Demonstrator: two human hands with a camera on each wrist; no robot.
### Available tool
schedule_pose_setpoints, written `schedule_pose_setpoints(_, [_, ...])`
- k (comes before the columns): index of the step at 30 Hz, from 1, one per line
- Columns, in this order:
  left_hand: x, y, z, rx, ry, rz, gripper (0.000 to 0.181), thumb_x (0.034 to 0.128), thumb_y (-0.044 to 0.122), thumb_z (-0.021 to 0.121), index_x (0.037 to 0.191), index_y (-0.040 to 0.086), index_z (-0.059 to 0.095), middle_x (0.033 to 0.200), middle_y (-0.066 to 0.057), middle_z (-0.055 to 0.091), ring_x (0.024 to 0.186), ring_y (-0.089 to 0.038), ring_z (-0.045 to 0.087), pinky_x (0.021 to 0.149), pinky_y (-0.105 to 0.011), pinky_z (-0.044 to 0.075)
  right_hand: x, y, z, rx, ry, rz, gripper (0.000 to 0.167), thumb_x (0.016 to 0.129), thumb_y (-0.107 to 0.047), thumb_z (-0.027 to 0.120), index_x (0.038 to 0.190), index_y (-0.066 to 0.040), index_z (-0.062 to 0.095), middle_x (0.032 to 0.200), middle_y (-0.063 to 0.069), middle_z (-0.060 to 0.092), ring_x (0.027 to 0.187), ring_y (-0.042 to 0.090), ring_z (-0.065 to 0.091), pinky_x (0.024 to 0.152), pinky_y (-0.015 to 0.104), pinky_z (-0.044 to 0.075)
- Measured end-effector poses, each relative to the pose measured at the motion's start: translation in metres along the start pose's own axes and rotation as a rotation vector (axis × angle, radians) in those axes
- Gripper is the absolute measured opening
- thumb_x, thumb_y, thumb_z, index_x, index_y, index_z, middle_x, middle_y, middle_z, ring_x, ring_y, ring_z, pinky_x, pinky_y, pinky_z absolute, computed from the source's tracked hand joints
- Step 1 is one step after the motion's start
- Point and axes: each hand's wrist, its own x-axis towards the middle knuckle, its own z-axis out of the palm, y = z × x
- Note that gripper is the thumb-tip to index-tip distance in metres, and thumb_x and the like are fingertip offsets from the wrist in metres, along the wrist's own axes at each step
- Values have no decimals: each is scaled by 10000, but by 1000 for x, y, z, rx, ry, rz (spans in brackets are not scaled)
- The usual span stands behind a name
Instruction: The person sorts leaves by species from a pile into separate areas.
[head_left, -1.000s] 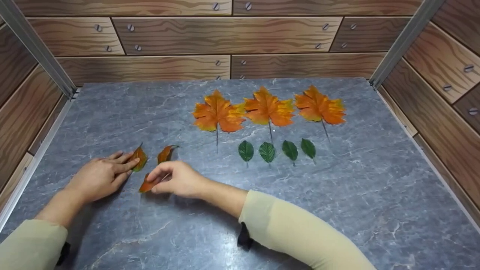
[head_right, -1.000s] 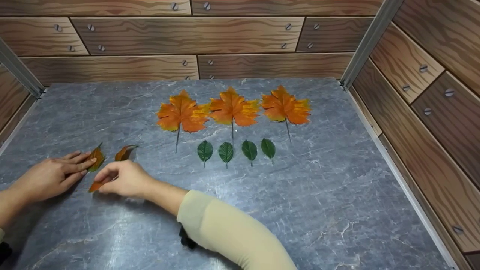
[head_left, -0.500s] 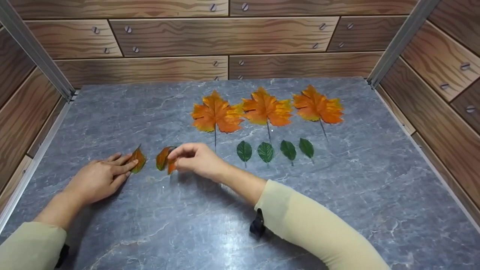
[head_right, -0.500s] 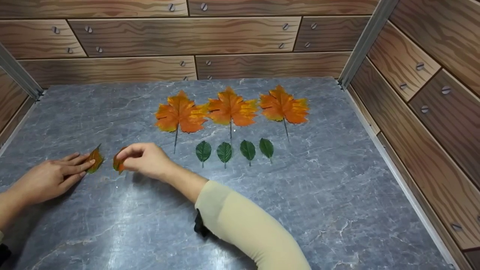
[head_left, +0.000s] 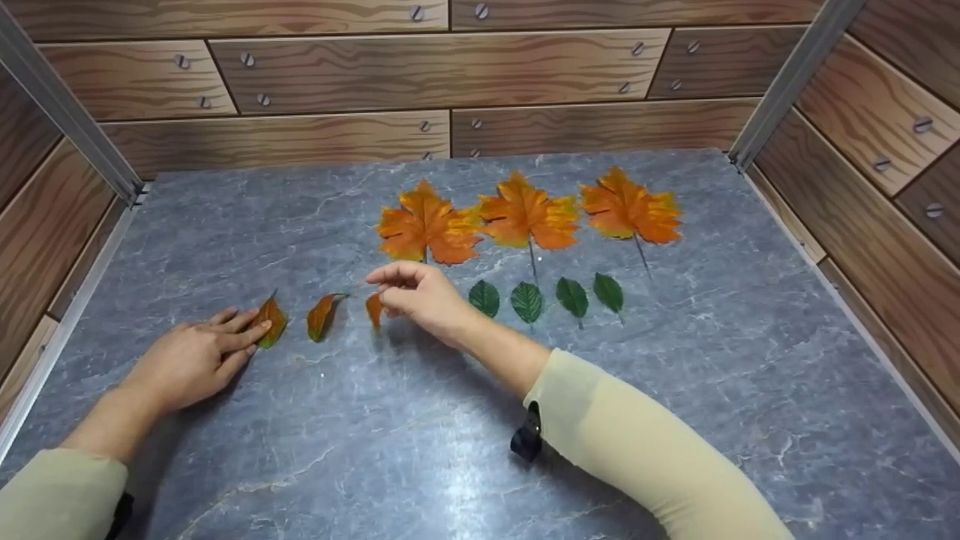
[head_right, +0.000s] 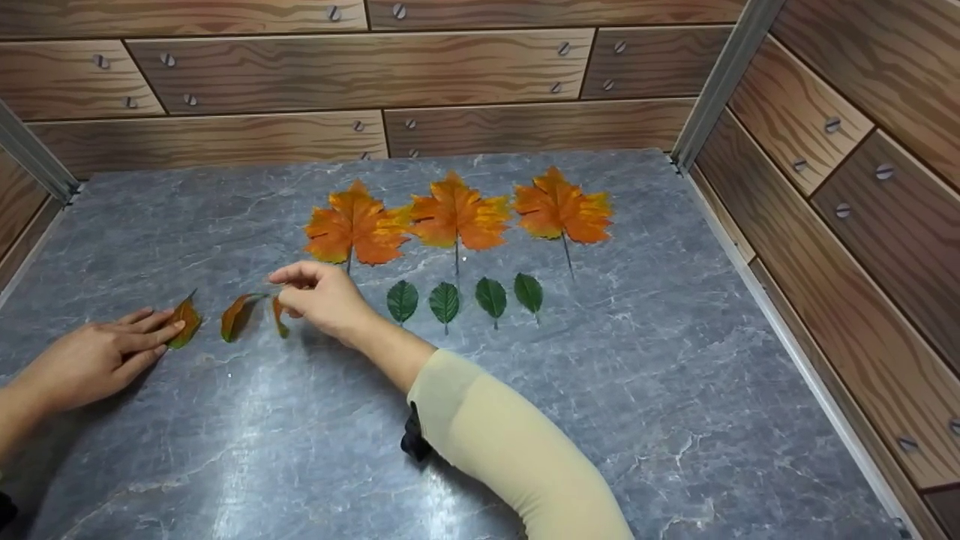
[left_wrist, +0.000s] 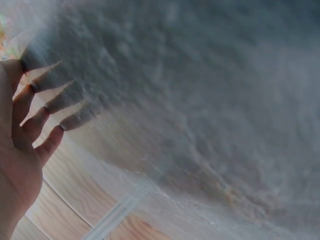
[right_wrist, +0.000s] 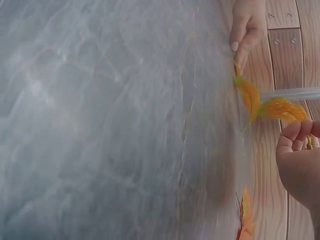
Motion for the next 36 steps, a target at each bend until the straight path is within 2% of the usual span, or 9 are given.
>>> schedule_pose_setpoints(5, [0, 1, -1, -4, -1, -8, 455, 1068, 240, 633, 1511, 135, 606, 1542, -171, 546, 1366, -489, 543, 996, -739, 457, 2, 3, -6, -2, -2, 33, 286, 1014, 26, 634, 1292, 60, 696, 1147, 167, 719, 941, 137, 670, 838, 311, 587])
schedule_pose_setpoints(11, [0, 2, -2, -8, -9, -20, 454, 1072, 245, 632, 1513, 139, 607, 1542, -175, 546, 1370, -491, 539, 1003, -743, 449, 5, 6, -12, -61, -32, 43, 309, 1022, 20, 667, 1323, 92, 667, 1012, 20, 725, 931, 115, 670, 894, 382, 569])
schedule_pose_setpoints(16, [0, 2, -2, -11, -11, -16, 456, 1069, 236, 634, 1514, 136, 605, 1538, -179, 549, 1363, -494, 543, 1001, -736, 456, 8, 12, -13, -97, -38, 45, 303, 1021, 24, 673, 1309, 117, 661, 991, 2, 706, 925, 103, 661, 941, 380, 566])
schedule_pose_setpoints(19, [0, 2, -2, -11, -8, -18, 454, 1070, 241, 631, 1512, 139, 607, 1537, -174, 550, 1365, -489, 544, 1002, -739, 453, 10, 14, -14, -102, -19, 62, 291, 1018, 21, 681, 1294, 111, 670, 992, 12, 710, 916, 109, 662, 918, 353, 575])
schedule_pose_setpoints(27, [-1, 2, -2, -5, -5, -18, 459, 1068, 240, 634, 1517, 146, 605, 1547, -162, 545, 1366, -480, 546, 1017, -733, 446, 13, 15, -14, -55, 9, 123, 286, 1017, 7, 689, 1295, 71, 679, 1074, 62, 735, 958, 142, 696, 922, 387, 605])
schedule_pose_setpoints(33, [-1, 2, -1, -10, -1, -18, 461, 1065, 238, 641, 1515, 142, 607, 1545, -163, 547, 1364, -480, 549, 1012, -739, 445, 18, 17, -12, -127, 34, 101, 253, 1017, 17, 685, 1267, 32, 716, 1093, 73, 762, 958, 147, 701, 783, 289, 560])
schedule_pose_setpoints(36, [-1, 2, -1, -15, 6, -16, 456, 1066, 236, 639, 1511, 141, 610, 1543, -162, 549, 1365, -481, 548, 1015, -737, 444, 21, 19, -10, -131, 37, 78, 235, 1021, 30, 672, 1250, 58, 718, 1104, 106, 771, 995, 150, 712, 817, 272, 560])
